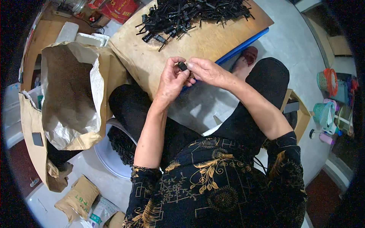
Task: Sorting small black components from a cardboard sheet into a bucket.
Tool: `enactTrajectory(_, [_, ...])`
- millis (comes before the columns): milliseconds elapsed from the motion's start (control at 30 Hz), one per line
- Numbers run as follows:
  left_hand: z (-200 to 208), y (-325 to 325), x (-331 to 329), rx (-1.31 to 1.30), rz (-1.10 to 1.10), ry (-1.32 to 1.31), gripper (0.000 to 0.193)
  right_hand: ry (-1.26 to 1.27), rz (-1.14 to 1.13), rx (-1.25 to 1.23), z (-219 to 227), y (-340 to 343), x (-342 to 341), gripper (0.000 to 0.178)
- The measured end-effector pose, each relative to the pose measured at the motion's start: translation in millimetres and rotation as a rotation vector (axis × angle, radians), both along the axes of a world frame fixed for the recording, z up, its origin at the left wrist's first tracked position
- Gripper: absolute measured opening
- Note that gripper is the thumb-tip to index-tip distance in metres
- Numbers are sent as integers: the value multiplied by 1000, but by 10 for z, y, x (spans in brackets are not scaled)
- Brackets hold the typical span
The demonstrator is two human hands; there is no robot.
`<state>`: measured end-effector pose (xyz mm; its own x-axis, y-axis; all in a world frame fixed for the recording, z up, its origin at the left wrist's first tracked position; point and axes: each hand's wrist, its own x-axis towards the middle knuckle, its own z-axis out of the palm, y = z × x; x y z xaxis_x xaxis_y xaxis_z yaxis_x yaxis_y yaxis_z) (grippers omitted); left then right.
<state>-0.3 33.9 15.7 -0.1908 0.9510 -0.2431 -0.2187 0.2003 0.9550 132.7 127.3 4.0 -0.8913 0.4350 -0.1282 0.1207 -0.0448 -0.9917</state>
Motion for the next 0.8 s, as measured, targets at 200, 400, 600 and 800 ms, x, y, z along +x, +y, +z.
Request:
enactTrajectory(200, [15, 4, -49, -14, 40, 9, 22, -76, -5, 74, 50, -19, -96, 27])
enactTrajectory(400, [33, -12, -53, -5, 130, 312, 22, -90, -77, 185, 35, -59, -206, 22])
enactTrajectory(600, [51, 11, -149, 68, 252, 719, 25, -80, -139, 316, 9, -61, -424, 20])
enactTrajectory(800, [-99, 17, -301, 97, 466, 406, 21, -192, 59, -309, 342, 237, -676, 21])
